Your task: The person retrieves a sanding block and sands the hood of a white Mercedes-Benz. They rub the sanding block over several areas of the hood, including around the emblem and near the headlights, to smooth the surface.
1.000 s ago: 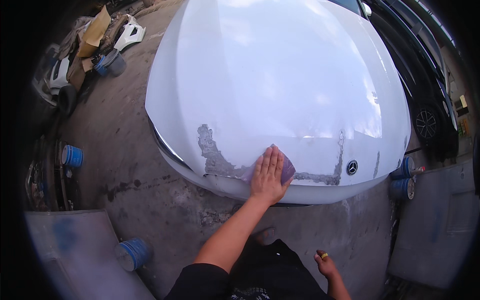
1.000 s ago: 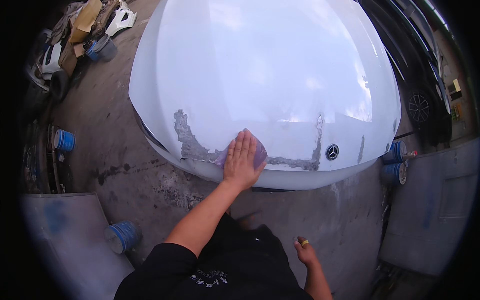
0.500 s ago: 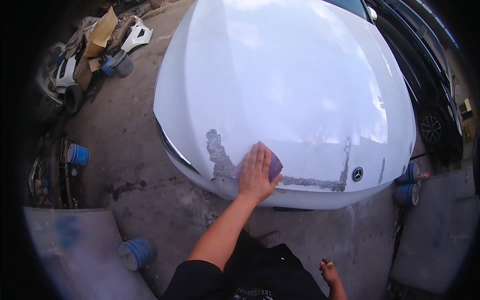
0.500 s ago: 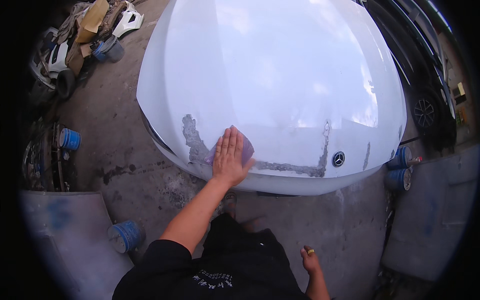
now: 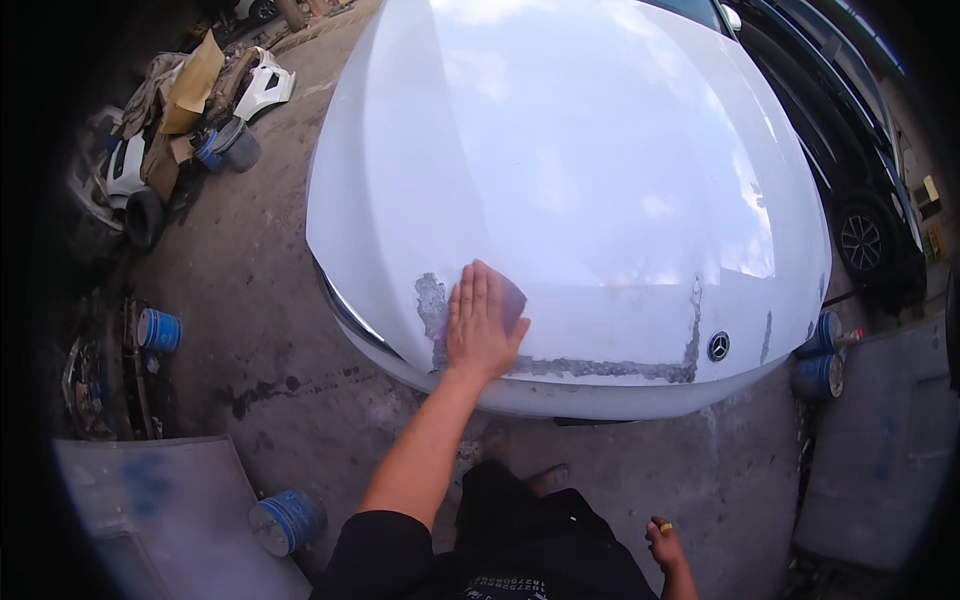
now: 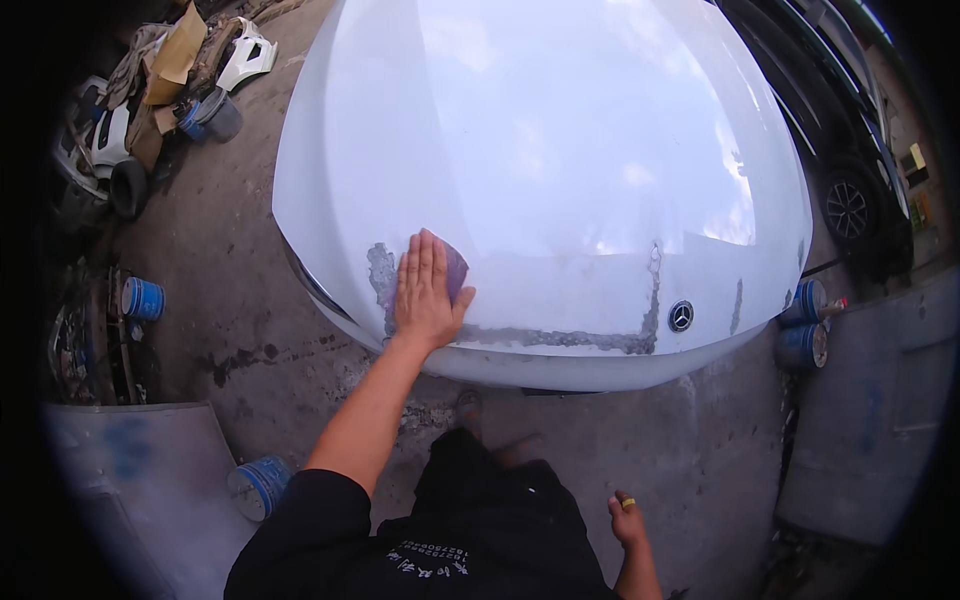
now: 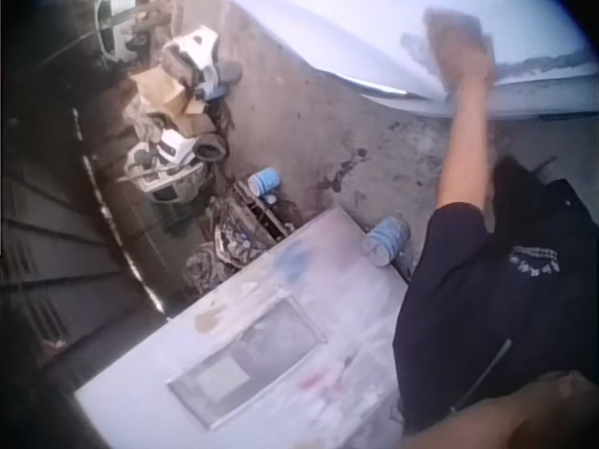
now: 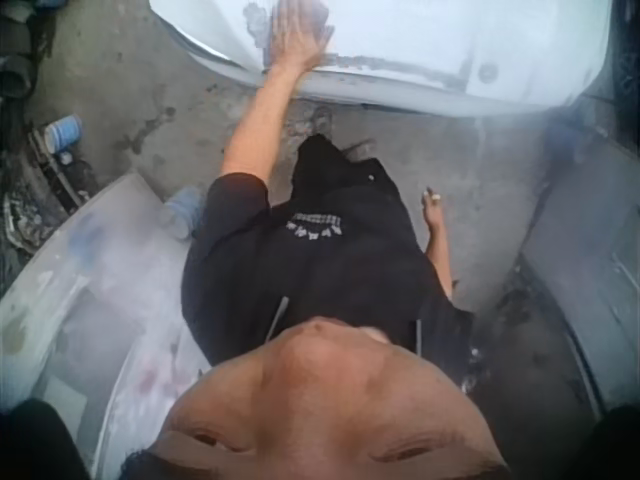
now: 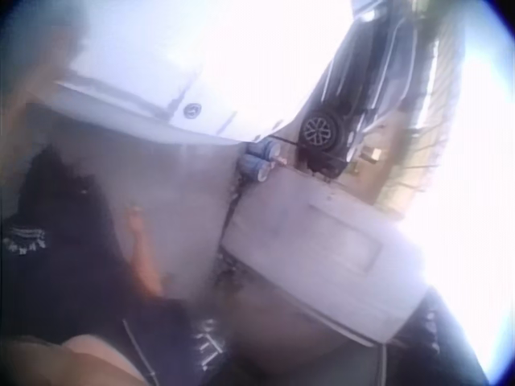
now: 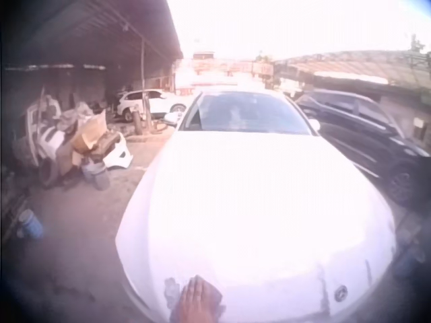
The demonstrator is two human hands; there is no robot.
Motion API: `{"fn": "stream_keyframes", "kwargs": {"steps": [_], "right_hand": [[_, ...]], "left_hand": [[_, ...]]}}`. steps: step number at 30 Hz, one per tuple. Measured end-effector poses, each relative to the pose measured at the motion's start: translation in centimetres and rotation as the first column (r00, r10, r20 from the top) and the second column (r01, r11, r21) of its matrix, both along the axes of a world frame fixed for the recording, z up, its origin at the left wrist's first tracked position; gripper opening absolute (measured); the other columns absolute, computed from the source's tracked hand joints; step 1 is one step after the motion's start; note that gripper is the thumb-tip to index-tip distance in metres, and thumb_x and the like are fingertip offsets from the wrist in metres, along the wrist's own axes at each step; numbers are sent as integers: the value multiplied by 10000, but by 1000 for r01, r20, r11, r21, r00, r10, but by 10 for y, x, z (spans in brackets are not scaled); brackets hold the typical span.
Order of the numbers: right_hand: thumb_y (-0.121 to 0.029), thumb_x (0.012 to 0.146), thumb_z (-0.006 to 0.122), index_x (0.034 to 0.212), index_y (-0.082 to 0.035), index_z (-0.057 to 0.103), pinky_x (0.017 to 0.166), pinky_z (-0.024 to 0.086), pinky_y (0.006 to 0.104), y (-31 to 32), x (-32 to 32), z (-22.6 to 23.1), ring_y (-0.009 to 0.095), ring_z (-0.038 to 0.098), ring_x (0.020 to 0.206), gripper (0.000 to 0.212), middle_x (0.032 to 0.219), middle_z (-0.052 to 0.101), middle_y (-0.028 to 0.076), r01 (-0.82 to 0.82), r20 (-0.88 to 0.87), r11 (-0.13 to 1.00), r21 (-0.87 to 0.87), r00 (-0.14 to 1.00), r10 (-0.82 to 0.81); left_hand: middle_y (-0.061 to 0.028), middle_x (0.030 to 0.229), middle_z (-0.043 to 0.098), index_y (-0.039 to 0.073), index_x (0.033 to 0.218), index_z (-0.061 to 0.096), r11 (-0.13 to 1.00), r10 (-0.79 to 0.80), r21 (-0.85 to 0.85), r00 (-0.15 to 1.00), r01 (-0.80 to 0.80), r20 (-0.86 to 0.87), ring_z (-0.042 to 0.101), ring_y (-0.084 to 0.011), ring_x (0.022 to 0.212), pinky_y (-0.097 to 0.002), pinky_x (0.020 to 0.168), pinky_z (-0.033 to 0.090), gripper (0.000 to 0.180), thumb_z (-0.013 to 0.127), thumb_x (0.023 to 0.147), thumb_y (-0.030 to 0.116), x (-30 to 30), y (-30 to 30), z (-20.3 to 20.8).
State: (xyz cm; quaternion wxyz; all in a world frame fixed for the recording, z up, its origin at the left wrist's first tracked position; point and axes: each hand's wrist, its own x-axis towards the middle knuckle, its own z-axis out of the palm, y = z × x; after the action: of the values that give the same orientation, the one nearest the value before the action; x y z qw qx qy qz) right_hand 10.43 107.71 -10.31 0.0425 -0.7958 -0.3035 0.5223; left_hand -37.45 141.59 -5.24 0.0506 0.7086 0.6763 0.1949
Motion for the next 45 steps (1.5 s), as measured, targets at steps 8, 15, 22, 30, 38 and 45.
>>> {"fn": "stream_keyframes", "kwargs": {"steps": [8, 15, 22, 30, 38, 45], "right_hand": [[-363, 970, 558, 1406, -34, 465, 785, 504, 335, 20, -29, 11, 172, 591, 971, 554, 1097, 618, 82, 10, -15, 996, 87, 1000, -9], [-365, 970, 559, 1412, -48, 465, 787, 504, 332, 13, -31, 5, 166, 592, 958, 552, 1076, 617, 67, 21, -27, 1000, 20, 999, -20], [-368, 971, 558, 1414, -38, 458, 817, 510, 352, 29, -53, 23, 182, 601, 992, 562, 1097, 620, 80, 43, 0, 996, 84, 999, -43], [-354, 970, 560, 1416, -39, 456, 806, 508, 347, 16, -33, -1, 185, 606, 972, 555, 1095, 624, 84, -45, 45, 993, 105, 998, 41], [-356, 964, 577, 1409, -44, 464, 778, 510, 336, 2, -50, 18, 182, 606, 962, 554, 1078, 625, 78, 34, 37, 996, 86, 999, -37], [-319, 980, 556, 1358, 28, 495, 847, 486, 314, -3, -67, 36, 167, 597, 926, 517, 1062, 645, 115, 26, 51, 999, 32, 998, -28]], "left_hand": [[-220, 1623, 33, -52, 1533, 103, 949, 304, -65, 950, -308, -66, -16, -326, 1514, -427, 1221, -14, 862, 363, 977, 553, -66, 78, 22], [-209, 1624, 51, -20, 1544, 94, 995, 2, -103, 1000, -4, -23, 16, -338, 1513, -451, 1221, 10, 872, 454, 962, 520, -36, 22, 12], [-219, 1622, 43, -52, 1532, 108, 964, 254, -59, 965, -258, -70, -5, -325, 1513, -429, 1222, -8, 840, 345, 992, 547, -64, 92, 35], [-205, 1625, -60, -44, 1538, 27, 913, -251, -269, 943, 306, 220, -98, -309, 1510, -446, 1216, -47, 976, 336, 946, 669, 112, 13, 63], [-164, 1634, 57, -10, 1545, 121, 982, -182, -66, 983, 180, -35, 6, -276, 1519, -453, 1223, 1, 909, 410, 952, 616, -19, 47, 34], [-151, 1634, 74, 20, 1554, 117, 978, -164, -150, 980, 146, -116, 20, -270, 1519, -425, 1228, 21, 879, 421, 955, 587, -91, 39, 31]]}}
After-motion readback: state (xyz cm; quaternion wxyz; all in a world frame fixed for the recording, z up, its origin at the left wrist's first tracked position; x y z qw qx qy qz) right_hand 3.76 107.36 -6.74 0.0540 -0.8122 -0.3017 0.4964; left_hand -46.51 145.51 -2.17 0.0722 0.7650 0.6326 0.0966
